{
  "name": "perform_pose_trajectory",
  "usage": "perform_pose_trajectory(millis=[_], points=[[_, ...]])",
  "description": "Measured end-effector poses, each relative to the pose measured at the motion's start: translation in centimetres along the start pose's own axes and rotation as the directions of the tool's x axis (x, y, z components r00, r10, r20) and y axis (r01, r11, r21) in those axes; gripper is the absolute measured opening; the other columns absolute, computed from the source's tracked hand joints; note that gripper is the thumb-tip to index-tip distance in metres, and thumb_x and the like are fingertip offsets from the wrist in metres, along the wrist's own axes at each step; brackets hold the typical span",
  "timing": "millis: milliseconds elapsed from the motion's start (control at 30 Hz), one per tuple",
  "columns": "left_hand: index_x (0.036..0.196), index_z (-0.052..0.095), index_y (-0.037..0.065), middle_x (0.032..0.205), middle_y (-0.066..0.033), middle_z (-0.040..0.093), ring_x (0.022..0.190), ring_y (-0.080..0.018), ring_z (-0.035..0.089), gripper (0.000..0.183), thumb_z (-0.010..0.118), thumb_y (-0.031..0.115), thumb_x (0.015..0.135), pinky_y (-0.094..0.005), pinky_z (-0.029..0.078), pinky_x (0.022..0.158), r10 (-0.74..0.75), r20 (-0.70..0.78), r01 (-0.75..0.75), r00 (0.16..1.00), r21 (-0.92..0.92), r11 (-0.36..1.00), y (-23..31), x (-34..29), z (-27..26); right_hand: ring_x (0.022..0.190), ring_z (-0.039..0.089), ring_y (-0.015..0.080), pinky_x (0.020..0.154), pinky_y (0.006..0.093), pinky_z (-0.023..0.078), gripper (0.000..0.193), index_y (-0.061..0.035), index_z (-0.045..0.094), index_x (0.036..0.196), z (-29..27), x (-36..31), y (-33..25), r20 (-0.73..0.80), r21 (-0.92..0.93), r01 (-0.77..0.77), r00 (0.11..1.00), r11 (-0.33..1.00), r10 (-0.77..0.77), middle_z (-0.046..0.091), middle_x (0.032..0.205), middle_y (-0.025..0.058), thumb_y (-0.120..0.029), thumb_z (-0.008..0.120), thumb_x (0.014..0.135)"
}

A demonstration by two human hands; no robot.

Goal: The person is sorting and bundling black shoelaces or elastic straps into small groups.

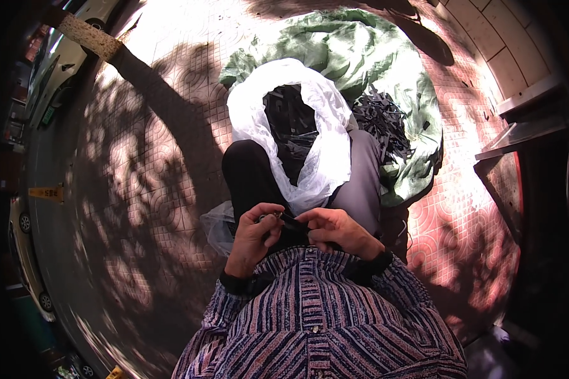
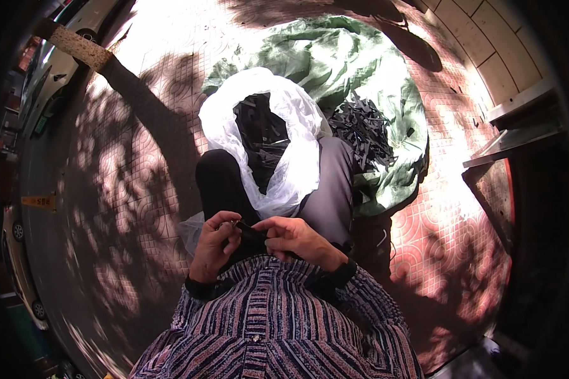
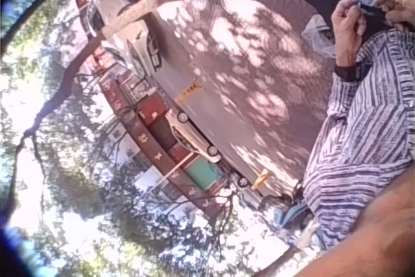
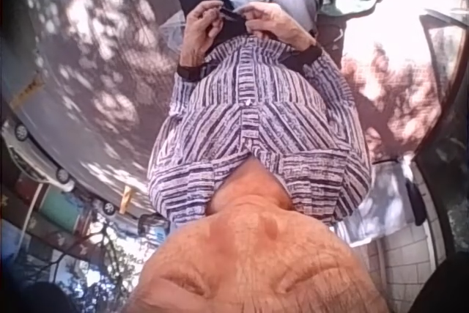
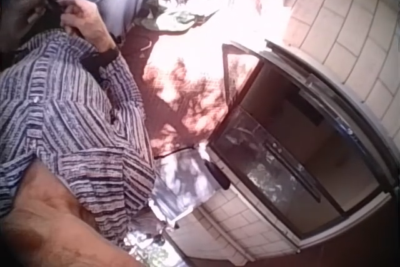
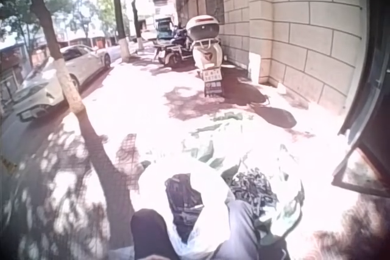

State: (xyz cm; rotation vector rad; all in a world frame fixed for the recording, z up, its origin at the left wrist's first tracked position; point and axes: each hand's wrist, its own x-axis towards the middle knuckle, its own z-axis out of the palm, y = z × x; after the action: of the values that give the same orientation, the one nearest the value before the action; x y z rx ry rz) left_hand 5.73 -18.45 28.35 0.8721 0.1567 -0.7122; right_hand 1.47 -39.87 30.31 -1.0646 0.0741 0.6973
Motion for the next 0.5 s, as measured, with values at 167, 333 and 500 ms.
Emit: perform_pose_trajectory(millis=[167, 333, 500], points=[[0.101, 0.057, -0.003, 0.072, -0.0071, 0.06, 0.047, -0.0062, 0.045, 0.019, 0.06, 0.004, 0.083, -0.0173, 0.033, 0.041, 0.02, -0.013, -0.019, 1.0, 0.03, 0.999, 0.1, -0.2, 0.5, 0.056, 0.05, 0.0053, 0.051, 0.0172, 0.041, 0.034, 0.002, 0.049, 0.118, -0.2, 0.1, 0.2, 0.011, 0.016, 0.01, 1.0, 1.0, -0.01, 0.054, 0.074, 0.0016, -0.003, 0.055, 0.085], [0.097, 0.058, -0.001, 0.07, -0.0039, 0.059, 0.047, -0.0038, 0.043, 0.017, 0.062, 0.001, 0.08, -0.0167, 0.031, 0.041, 0.023, -0.016, -0.019, 1.0, 0.218, 0.976, 0.1, -0.5, 0.6, 0.055, 0.051, 0.0057, 0.049, 0.0174, 0.04, 0.033, 0.0035, 0.049, 0.116, 0.0, 0.3, -0.2, 0.036, 0.003, -0.011, 0.999, 1.0, 0.011, 0.055, 0.074, 0.0028, -0.004, 0.057, 0.085], [0.096, 0.06, 0.0, 0.068, 0.0016, 0.056, 0.05, -0.0009, 0.043, 0.019, 0.063, -0.003, 0.077, -0.0154, 0.031, 0.043, 0.078, -0.053, -0.044, 0.996, 0.466, 0.883, 0.7, -1.1, 2.2, 0.056, 0.051, 0.0061, 0.049, 0.0179, 0.041, 0.023, 0.0037, 0.052, 0.105, 0.8, 1.3, -0.8, -0.017, -0.011, -0.009, 1.0, 1.0, 0.009, 0.056, 0.073, 0.0034, -0.007, 0.057, 0.085]])
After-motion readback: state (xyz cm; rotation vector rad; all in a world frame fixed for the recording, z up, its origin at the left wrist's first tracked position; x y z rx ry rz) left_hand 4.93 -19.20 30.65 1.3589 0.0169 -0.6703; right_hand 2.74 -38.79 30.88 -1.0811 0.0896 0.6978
